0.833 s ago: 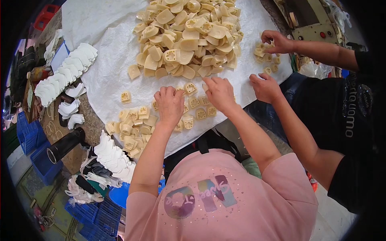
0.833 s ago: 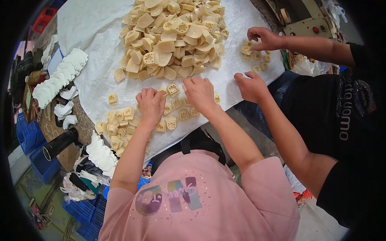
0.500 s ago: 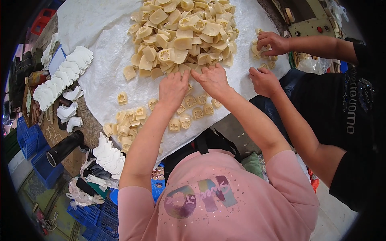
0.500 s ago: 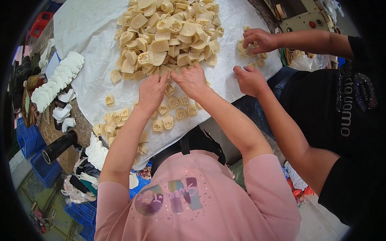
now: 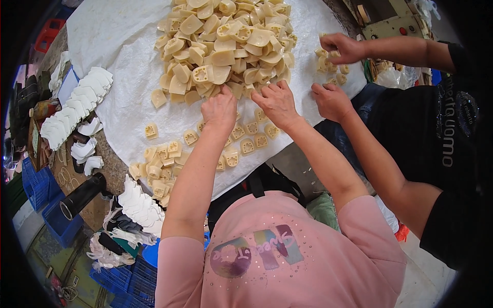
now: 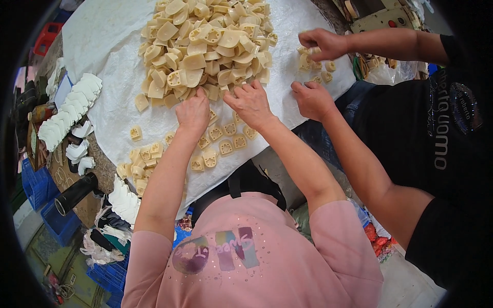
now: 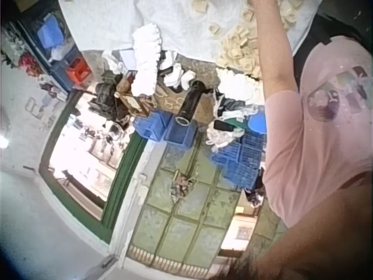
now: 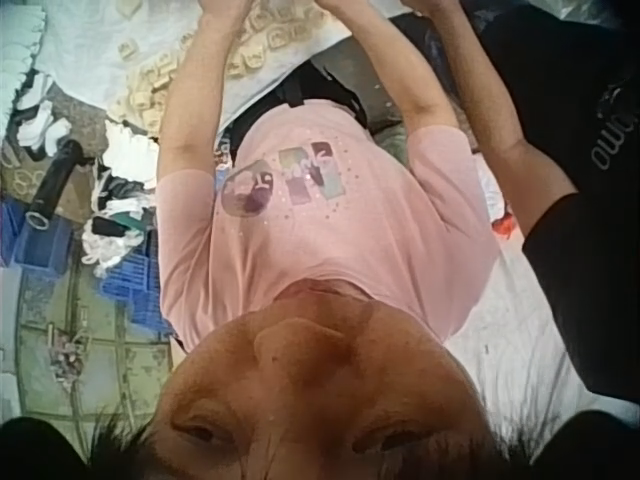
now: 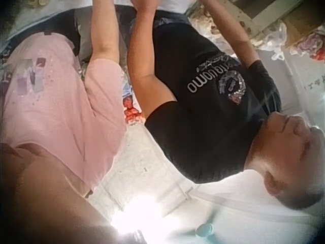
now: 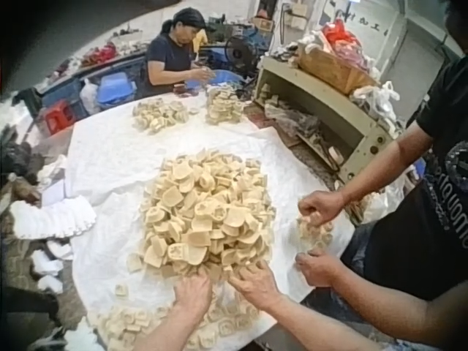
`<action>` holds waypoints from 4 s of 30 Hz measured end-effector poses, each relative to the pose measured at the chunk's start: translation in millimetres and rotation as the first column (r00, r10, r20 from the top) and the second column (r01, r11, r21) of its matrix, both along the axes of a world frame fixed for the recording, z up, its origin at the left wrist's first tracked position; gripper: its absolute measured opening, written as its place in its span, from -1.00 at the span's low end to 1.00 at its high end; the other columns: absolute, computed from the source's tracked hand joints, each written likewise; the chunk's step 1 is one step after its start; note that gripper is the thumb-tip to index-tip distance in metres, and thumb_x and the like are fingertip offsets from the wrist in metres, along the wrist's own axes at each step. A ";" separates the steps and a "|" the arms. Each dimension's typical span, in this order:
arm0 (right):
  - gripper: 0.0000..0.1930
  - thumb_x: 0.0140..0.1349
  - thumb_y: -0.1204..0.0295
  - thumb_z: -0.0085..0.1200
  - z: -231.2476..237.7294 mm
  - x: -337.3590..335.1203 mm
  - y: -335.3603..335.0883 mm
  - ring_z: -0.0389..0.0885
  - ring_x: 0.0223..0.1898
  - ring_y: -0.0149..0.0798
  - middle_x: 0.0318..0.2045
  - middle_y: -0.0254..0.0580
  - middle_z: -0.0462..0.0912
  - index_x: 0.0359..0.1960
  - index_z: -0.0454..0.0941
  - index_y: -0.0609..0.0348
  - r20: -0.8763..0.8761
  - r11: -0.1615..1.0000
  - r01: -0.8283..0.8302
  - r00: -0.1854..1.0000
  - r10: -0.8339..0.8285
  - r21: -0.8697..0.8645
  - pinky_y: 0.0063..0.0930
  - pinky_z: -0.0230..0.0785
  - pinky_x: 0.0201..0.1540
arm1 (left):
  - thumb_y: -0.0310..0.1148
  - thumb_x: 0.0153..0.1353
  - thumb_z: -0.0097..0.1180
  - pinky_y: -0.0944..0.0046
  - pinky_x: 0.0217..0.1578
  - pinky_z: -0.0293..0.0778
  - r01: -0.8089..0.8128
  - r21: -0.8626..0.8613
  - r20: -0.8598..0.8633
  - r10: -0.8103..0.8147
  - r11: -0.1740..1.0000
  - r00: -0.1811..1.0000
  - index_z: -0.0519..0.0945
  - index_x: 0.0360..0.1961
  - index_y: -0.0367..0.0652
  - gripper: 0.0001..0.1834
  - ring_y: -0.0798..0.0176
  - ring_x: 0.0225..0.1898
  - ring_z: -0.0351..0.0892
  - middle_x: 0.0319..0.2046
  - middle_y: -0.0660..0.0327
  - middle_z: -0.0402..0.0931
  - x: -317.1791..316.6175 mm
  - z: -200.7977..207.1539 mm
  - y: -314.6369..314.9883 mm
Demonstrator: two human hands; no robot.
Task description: The recorder sorts and arranges small cream-colored shoe components on a table in a manufacturing environment.
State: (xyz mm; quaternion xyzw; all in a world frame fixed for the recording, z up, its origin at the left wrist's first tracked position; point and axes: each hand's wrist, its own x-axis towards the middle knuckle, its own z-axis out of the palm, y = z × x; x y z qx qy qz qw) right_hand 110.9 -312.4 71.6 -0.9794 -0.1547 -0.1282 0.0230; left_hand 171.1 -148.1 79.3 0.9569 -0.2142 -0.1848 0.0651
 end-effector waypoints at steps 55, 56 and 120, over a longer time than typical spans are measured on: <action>-0.75 -0.01 0.46 0.04 -3.3 -112.8 46.2 0.41 -0.36 -0.36 -0.57 -0.44 0.36 -0.23 0.50 -0.03 -0.185 0.973 -0.024 0.980 0.068 0.230 -0.15 0.06 -0.05 | -0.37 -0.05 0.16 0.26 -0.45 0.54 0.506 -0.105 0.398 -0.430 0.856 0.810 0.56 -0.33 -0.08 -0.80 0.22 -0.29 0.57 -0.37 0.24 0.51 5.8 -22.7 17.3; -0.75 0.01 0.45 0.02 -4.0 -117.4 49.5 0.41 -0.35 -0.35 -0.56 -0.43 0.37 -0.22 0.50 -0.04 -0.208 0.976 -0.073 0.971 0.117 0.205 -0.13 0.06 -0.02 | -0.38 -0.04 0.15 0.27 -0.46 0.54 0.499 -0.062 0.368 -0.445 0.864 0.816 0.55 -0.35 -0.10 -0.83 0.22 -0.32 0.59 -0.39 0.22 0.53 6.4 -23.3 15.4; -0.58 -0.07 0.58 0.13 16.5 -15.2 -10.8 0.46 -0.36 -0.25 -0.46 -0.33 0.43 -0.08 0.52 0.05 -0.135 0.812 0.384 0.922 -0.363 0.440 -0.33 0.16 -0.16 | -0.44 -0.03 0.10 0.16 -0.51 0.49 0.333 -0.494 0.096 -0.330 0.803 0.939 0.57 -0.44 -0.14 -0.91 0.15 -0.40 0.54 -0.52 0.20 0.43 -129.1 -15.2 10.4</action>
